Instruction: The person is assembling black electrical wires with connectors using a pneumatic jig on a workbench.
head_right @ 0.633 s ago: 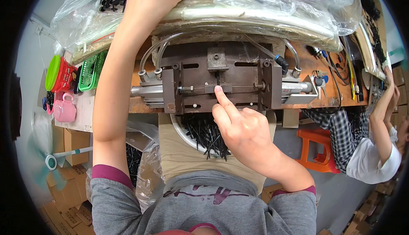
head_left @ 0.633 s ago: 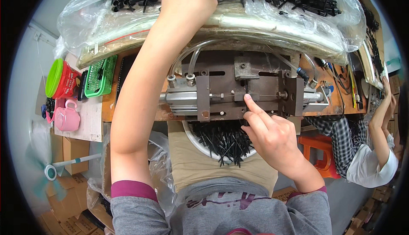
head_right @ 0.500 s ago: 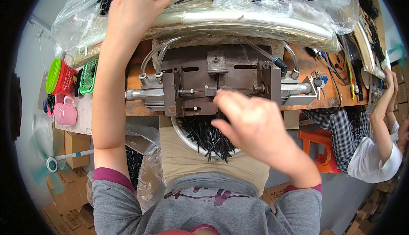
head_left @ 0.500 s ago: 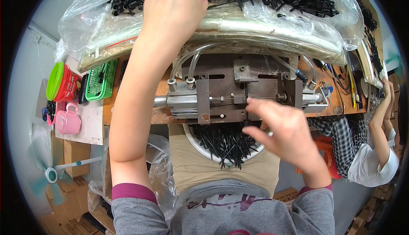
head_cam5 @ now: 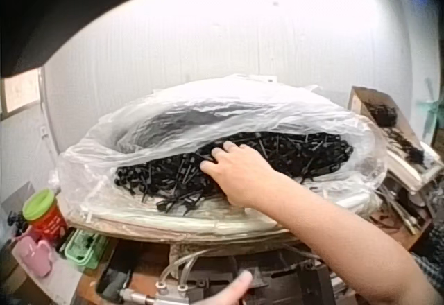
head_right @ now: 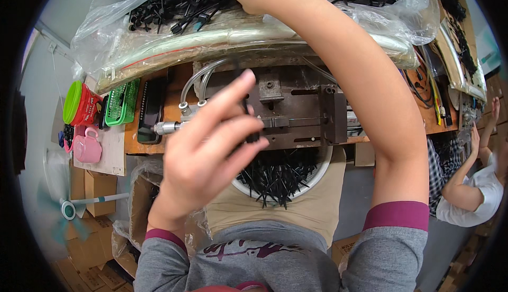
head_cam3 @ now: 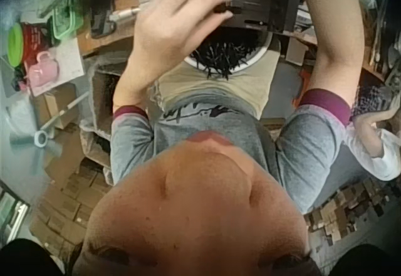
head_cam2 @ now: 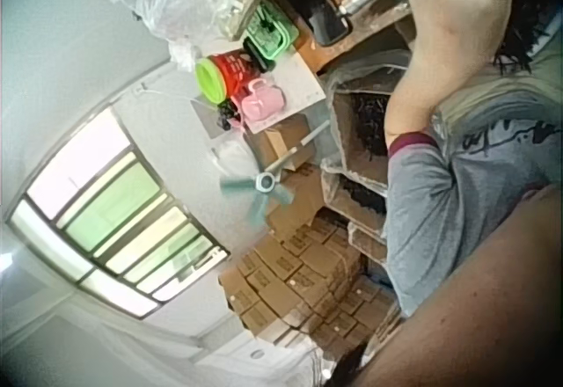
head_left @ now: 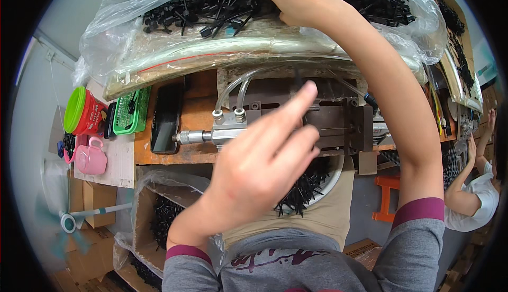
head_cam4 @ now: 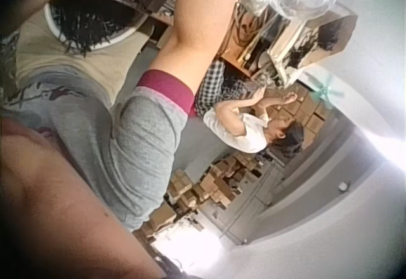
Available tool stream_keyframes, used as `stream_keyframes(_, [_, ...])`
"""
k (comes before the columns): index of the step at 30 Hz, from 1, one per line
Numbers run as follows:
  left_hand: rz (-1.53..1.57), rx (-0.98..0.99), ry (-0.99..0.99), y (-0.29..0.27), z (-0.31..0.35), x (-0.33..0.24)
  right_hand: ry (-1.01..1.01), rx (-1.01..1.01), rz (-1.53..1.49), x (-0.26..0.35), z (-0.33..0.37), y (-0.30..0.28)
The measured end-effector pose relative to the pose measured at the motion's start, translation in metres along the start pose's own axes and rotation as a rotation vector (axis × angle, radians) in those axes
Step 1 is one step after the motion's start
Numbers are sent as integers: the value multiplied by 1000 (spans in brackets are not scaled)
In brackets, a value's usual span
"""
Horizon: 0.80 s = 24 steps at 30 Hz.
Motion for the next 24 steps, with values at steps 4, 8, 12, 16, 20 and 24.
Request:
stream_keyframes(4, [70,88,-93,27,29,-1,-98,-79,-113,-1,30,-4])
stream_keyframes(8, [9,89,-118,59,47,4,-72,-71,-153,-10,64,-22])
stream_keyframes(12, [-122,143,-159,86,47,7,-83,-145,-484,-29,92,-24])
stream_keyframes(16, [-176,192,-175,93,37,10,232,-114,-987,-69,110,1])
stream_keyframes(20, [-207,216,-192,95,36,12,470,-186,-1465,-98,122,5])
stream_keyframes(24, [-182,265,-184,94,35,11,541,-303,-1808,-118,141,21])
Point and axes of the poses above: each hand's wrist, its own z-axis away from the middle knuckle, its own y-axis out of the palm, x = y × z, the point moved 10 cm from there along -z, towards the middle knuckle, and after that the axes turned 15 degrees about x, right-handed, at the moved point
